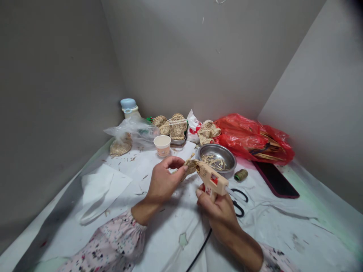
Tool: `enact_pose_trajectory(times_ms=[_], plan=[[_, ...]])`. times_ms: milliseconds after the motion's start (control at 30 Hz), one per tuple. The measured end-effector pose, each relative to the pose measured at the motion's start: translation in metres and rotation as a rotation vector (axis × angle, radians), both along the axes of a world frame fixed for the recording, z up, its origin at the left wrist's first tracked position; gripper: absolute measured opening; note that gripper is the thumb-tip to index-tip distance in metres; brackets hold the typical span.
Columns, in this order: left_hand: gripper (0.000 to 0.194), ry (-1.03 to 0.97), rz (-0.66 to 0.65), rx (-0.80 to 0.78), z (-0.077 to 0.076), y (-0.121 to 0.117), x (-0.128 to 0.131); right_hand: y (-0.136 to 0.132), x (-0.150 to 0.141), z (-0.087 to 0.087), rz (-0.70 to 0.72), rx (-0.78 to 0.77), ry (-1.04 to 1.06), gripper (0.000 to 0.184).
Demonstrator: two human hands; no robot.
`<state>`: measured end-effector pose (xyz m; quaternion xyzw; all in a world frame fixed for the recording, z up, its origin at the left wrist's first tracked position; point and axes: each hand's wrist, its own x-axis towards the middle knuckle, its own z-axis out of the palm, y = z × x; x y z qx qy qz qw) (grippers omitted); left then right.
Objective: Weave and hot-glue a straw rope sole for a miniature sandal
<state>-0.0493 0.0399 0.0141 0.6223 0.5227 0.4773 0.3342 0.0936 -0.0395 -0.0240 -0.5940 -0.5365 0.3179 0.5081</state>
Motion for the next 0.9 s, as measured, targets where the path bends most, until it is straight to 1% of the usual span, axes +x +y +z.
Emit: enact_pose_trajectory(times_ms=[100,233,467,667,900], plan=[[0.011,-0.006,-0.001,0.001,0.0,0.0,0.0003,0.0005,0.0003,0.0005,-0.003,-0.054,0.023,0.022],[0.012,-0.014,-0.002,0.003,-0.0003,0.0003,0.0002,0.0034,0.0032,-0.0013,0.039,-0.074,0.022,0.021],[0.012,-0.01,0.007,-0.005,0.0004,0.0004,0.0006,0.0024,0.0034,0.0015,0.019,-0.051,0.009,0.019],[0.012,-0.006,0.004,0.017,0.0004,0.001,-0.0003,0.0024,0.0059,0.0022,0.049,-0.064,-0.003,0.018],[0.009,-0.017,0.001,0.018,0.0026,-0.0008,-0.0003,0.0026,0.0031,0.0003,-0.01,-0.058,0.017,0.019]])
